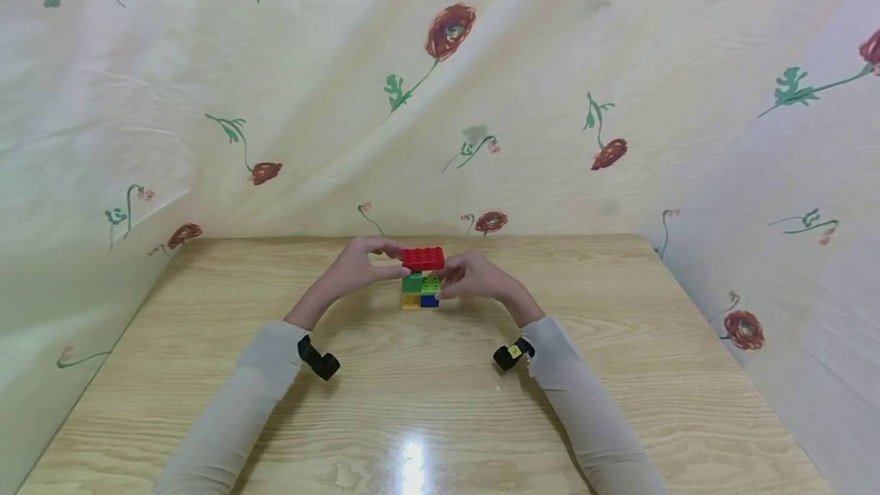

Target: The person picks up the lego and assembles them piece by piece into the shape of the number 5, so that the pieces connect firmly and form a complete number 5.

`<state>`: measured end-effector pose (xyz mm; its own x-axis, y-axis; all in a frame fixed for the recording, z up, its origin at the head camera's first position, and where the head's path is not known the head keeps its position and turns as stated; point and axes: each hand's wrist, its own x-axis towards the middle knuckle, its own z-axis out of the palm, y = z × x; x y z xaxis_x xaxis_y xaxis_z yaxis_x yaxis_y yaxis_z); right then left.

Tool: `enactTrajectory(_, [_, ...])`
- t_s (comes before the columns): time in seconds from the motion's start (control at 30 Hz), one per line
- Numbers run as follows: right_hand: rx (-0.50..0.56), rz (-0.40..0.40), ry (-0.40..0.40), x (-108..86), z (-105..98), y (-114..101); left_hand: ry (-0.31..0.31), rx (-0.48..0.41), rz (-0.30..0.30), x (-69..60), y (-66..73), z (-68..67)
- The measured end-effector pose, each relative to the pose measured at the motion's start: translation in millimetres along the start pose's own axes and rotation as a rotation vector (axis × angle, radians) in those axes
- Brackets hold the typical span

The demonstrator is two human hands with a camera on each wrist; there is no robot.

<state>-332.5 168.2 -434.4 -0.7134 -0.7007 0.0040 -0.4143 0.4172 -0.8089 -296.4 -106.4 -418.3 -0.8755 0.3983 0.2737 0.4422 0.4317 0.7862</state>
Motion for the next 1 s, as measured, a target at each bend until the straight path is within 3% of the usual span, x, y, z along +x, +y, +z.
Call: enactTrajectory(1.0, [0.014,-0.003,0.002,-2.1,2.2,-0.9,-0.038,-0.023,0.012,-4.5,-2.4,-2.3])
